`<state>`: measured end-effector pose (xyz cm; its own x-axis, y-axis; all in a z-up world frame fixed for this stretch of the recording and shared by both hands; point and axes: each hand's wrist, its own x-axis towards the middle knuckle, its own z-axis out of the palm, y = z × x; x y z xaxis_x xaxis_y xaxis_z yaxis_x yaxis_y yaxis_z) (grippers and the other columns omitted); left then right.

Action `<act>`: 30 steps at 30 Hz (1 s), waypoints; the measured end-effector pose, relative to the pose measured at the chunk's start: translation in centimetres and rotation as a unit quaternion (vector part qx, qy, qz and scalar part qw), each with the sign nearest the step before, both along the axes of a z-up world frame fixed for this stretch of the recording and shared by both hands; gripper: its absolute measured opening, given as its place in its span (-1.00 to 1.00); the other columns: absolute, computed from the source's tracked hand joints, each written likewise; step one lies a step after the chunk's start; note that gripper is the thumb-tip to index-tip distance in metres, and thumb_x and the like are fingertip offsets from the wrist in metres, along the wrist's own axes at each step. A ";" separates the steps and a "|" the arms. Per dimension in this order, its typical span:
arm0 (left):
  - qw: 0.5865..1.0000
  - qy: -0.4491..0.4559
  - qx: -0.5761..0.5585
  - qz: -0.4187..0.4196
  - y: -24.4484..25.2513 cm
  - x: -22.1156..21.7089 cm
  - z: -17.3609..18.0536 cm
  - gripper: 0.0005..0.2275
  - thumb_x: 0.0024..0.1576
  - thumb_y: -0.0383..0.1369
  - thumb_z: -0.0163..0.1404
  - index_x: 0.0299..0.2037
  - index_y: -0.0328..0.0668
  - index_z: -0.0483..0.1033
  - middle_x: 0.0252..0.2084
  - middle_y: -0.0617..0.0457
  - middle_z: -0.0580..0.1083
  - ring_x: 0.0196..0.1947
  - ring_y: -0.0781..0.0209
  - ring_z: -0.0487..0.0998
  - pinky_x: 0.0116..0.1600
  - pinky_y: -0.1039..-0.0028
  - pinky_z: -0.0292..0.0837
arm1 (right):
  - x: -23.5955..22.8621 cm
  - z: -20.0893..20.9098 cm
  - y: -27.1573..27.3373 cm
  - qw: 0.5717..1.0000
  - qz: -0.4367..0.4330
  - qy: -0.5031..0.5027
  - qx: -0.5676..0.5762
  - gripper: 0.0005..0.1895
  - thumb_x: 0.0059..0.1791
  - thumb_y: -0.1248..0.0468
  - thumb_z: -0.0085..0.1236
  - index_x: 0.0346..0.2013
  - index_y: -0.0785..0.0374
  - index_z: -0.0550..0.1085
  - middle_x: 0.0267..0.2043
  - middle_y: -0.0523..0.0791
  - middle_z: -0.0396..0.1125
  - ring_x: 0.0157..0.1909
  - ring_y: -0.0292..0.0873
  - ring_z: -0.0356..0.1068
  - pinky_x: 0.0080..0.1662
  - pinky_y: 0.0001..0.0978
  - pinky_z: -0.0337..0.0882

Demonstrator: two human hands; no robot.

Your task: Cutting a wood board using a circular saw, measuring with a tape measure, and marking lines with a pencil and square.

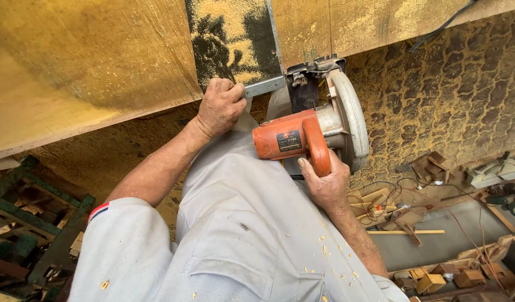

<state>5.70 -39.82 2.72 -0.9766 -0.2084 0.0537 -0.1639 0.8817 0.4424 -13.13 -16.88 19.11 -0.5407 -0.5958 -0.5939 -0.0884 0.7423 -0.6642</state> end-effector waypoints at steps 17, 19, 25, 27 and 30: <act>0.986 -0.135 -0.030 0.089 -3.7 -2.4 0.0 -0.35 -0.11 0.32 0.28 -0.26 -0.18 0.55 0.62 -0.43 -0.20 0.61 -0.42 -0.33 0.52 -0.35 -0.56 | -0.6 0.5 -0.3 0.998 -0.030 0.007 -0.053 -0.60 -0.08 0.26 0.37 -0.02 0.37 0.51 -0.25 0.02 0.51 -0.26 -0.15 0.54 -0.16 -0.30 0.51; 0.983 -0.167 -0.039 0.071 -4.3 -2.8 0.6 -0.30 -0.18 0.31 0.29 -0.18 -0.23 0.54 0.61 -0.46 -0.19 0.60 -0.44 -0.32 0.52 -0.36 -0.54 | -0.9 0.4 -0.3 0.998 -0.043 -0.005 -0.052 -0.58 -0.10 0.24 0.40 -0.03 0.37 0.52 -0.25 0.04 0.52 -0.26 -0.11 0.56 -0.17 -0.28 0.52; 0.983 -0.166 -0.041 0.068 -3.8 -2.9 -0.4 -0.26 -0.19 0.30 0.31 -0.19 -0.30 0.50 0.59 -0.51 -0.20 0.60 -0.46 -0.31 0.55 -0.32 -0.50 | -1.2 -1.4 1.5 0.993 -0.052 -0.018 -0.106 -0.47 -0.14 0.18 0.44 0.01 0.40 0.48 -0.16 0.06 0.51 -0.17 0.00 0.58 -0.13 -0.18 0.57; 0.981 -0.171 -0.045 0.083 -3.7 -2.3 -0.7 -0.25 -0.21 0.30 0.32 -0.20 -0.32 0.48 0.58 -0.50 -0.22 0.59 -0.47 -0.32 0.54 -0.32 -0.51 | -1.2 -1.7 1.7 0.991 -0.036 -0.020 -0.126 -0.48 -0.12 0.17 0.45 0.00 0.38 0.47 -0.17 0.05 0.50 -0.16 0.02 0.57 -0.10 -0.18 0.57; 0.981 -0.172 -0.049 0.081 -3.9 -2.0 -1.6 -0.26 -0.24 0.29 0.32 -0.22 -0.31 0.49 0.58 -0.50 -0.25 0.58 -0.50 -0.32 0.53 -0.32 -0.52 | -1.7 -1.2 1.5 0.991 -0.022 -0.021 -0.132 -0.43 -0.14 0.18 0.44 0.05 0.38 0.45 -0.17 0.06 0.51 -0.14 0.05 0.58 -0.06 -0.17 0.55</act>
<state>3.73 -43.68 1.12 -0.8949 -0.3730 -0.2451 -0.4301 0.8673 0.2505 -14.84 -15.38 17.92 -0.5480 -0.7093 -0.4434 -0.0278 0.5452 -0.8378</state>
